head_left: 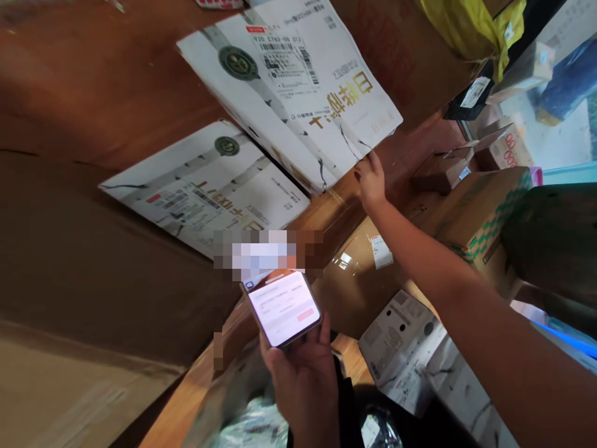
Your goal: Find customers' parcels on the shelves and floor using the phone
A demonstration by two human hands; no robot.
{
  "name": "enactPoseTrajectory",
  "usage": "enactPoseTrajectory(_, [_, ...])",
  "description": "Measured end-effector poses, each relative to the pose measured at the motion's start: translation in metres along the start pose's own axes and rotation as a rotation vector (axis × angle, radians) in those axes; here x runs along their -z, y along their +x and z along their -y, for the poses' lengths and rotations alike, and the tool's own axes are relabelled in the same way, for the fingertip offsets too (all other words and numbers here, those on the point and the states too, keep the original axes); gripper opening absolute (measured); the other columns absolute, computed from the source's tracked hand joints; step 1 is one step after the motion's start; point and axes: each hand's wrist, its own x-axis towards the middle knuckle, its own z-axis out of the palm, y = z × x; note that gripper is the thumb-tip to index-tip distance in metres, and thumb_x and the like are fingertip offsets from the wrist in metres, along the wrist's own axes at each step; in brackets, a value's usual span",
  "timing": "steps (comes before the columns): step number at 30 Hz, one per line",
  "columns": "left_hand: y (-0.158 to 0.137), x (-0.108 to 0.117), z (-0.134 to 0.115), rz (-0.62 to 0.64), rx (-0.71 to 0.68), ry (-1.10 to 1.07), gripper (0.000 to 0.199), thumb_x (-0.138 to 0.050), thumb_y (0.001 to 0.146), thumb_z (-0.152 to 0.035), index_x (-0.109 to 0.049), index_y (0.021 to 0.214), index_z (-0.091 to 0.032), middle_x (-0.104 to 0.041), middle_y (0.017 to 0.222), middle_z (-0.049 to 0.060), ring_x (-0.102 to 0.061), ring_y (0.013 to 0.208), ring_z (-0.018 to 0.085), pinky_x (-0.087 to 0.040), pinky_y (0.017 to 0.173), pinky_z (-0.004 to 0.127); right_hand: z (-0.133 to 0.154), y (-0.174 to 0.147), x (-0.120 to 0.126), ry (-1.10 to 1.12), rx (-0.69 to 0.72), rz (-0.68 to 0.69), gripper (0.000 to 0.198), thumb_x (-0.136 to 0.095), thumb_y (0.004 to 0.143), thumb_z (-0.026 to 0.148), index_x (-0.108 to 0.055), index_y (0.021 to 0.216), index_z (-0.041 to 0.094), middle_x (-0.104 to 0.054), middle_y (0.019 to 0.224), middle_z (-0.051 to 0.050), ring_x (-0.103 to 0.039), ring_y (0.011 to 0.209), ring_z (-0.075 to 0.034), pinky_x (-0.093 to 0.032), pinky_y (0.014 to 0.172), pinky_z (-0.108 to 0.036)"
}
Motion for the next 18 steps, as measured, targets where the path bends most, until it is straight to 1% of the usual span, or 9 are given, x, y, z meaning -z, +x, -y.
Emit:
enactPoseTrajectory(1, [-0.001, 0.0, 0.001, 0.005, 0.0, 0.003, 0.044, -0.072, 0.077, -0.057, -0.068, 0.12, -0.044, -0.06, 0.143, -0.005, -0.055, 0.13, 0.026, -0.06, 0.085, 0.034, 0.003, 0.004, 0.001, -0.01, 0.021, 0.018, 0.046, -0.056, 0.083, 0.028, -0.053, 0.129, 0.023, -0.062, 0.13, -0.003, -0.055, 0.125, -0.017, -0.047, 0.105, -0.039])
enactPoseTrajectory(3, [-0.002, -0.001, 0.002, 0.025, -0.002, 0.011, 0.047, -0.073, 0.076, -0.059, -0.067, 0.12, -0.044, -0.06, 0.142, -0.005, -0.055, 0.13, 0.025, -0.06, 0.085, 0.033, 0.003, 0.001, -0.001, -0.04, 0.051, 0.058, 0.046, -0.059, 0.081, 0.026, -0.055, 0.127, 0.023, -0.064, 0.127, -0.004, -0.055, 0.124, -0.018, -0.047, 0.106, -0.04])
enactPoseTrajectory(7, [-0.006, -0.004, 0.006, 0.056, -0.01, 0.013, 0.045, -0.071, 0.079, -0.057, -0.066, 0.122, -0.043, -0.059, 0.144, -0.004, -0.055, 0.13, 0.024, -0.059, 0.089, 0.034, -0.011, -0.038, -0.011, -0.094, 0.072, 0.189, 0.053, -0.068, 0.074, 0.025, -0.055, 0.125, 0.024, -0.063, 0.129, -0.006, -0.055, 0.124, -0.021, -0.045, 0.109, -0.039])
enactPoseTrajectory(10, [-0.008, -0.007, 0.009, 0.062, -0.018, 0.021, 0.042, -0.07, 0.081, -0.056, -0.067, 0.12, -0.043, -0.059, 0.144, -0.004, -0.054, 0.131, 0.025, -0.06, 0.088, 0.034, -0.024, -0.068, -0.018, -0.096, 0.083, 0.291, 0.056, -0.066, 0.073, 0.023, -0.052, 0.127, 0.023, -0.058, 0.134, -0.008, -0.056, 0.123, -0.022, -0.045, 0.11, -0.041])
enactPoseTrajectory(12, [-0.009, -0.007, 0.01, 0.059, -0.015, 0.029, 0.044, -0.072, 0.078, -0.058, -0.067, 0.12, -0.044, -0.06, 0.143, -0.005, -0.054, 0.131, 0.026, -0.061, 0.085, 0.033, -0.03, -0.082, -0.02, -0.078, 0.057, 0.332, 0.058, -0.066, 0.073, 0.023, -0.049, 0.129, 0.024, -0.055, 0.138, -0.009, -0.056, 0.123, -0.022, -0.045, 0.109, -0.043])
enactPoseTrajectory(15, [-0.01, -0.006, 0.012, 0.055, -0.001, 0.043, 0.05, -0.074, 0.075, -0.059, -0.066, 0.123, -0.046, -0.06, 0.144, -0.005, -0.054, 0.132, 0.027, -0.062, 0.083, 0.033, -0.034, -0.093, -0.021, -0.053, -0.005, 0.359, 0.061, -0.072, 0.069, 0.025, -0.049, 0.126, 0.025, -0.052, 0.141, -0.009, -0.055, 0.126, -0.025, -0.046, 0.108, -0.046])
enactPoseTrajectory(18, [-0.01, -0.004, 0.014, 0.049, 0.01, 0.047, 0.045, -0.07, 0.08, -0.057, -0.066, 0.123, -0.046, -0.059, 0.145, -0.005, -0.053, 0.132, 0.026, -0.061, 0.086, 0.035, -0.03, -0.092, -0.021, 0.012, -0.064, 0.329, 0.054, -0.075, 0.069, 0.027, -0.051, 0.118, 0.024, -0.057, 0.134, -0.009, -0.057, 0.124, -0.024, -0.046, 0.109, -0.045])
